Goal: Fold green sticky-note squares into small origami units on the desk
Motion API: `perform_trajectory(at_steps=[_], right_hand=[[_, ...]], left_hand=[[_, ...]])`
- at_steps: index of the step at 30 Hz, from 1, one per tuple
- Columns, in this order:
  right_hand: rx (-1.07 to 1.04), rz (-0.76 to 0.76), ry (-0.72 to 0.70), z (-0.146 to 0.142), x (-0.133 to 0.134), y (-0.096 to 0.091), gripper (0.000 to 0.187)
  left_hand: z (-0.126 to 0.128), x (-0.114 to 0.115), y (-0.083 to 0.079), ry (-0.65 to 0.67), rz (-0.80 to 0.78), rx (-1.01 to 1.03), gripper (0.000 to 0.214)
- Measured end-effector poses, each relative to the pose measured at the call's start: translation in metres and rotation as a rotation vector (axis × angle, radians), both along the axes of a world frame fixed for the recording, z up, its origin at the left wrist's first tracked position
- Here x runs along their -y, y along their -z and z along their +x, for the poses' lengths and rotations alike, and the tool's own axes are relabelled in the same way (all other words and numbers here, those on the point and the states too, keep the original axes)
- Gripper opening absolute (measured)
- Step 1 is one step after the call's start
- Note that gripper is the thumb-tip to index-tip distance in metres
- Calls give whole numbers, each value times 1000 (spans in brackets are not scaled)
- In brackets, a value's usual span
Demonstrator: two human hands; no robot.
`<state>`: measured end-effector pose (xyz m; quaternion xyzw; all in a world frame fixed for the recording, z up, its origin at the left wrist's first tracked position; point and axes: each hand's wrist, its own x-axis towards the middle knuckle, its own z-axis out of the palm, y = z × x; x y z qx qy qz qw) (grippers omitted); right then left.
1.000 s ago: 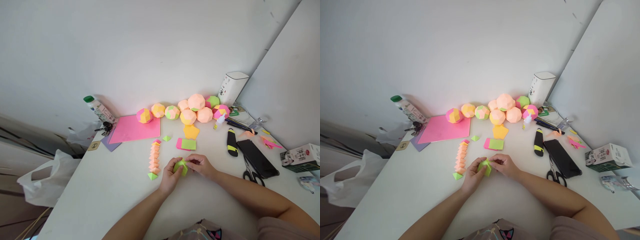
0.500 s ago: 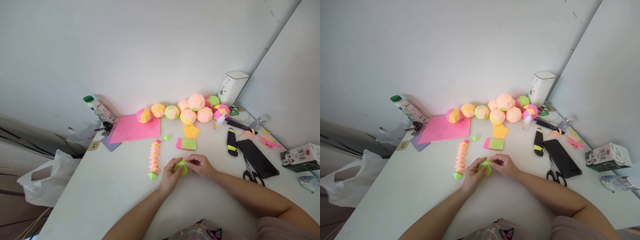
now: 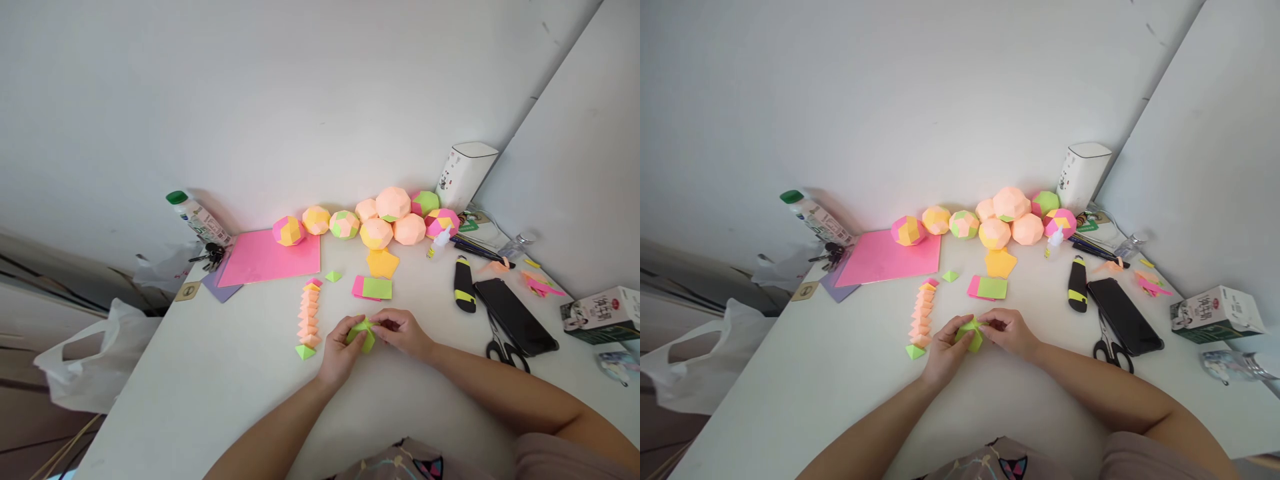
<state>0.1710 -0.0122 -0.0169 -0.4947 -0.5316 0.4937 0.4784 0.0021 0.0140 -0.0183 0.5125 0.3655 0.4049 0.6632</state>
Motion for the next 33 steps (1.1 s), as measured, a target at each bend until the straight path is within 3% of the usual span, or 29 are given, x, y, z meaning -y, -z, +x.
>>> perform_trajectory(at_steps=[33], right_hand=[[184,182,5,-4,2,1,16]], left_hand=[[1,0,4,-52,-34,-92,28]])
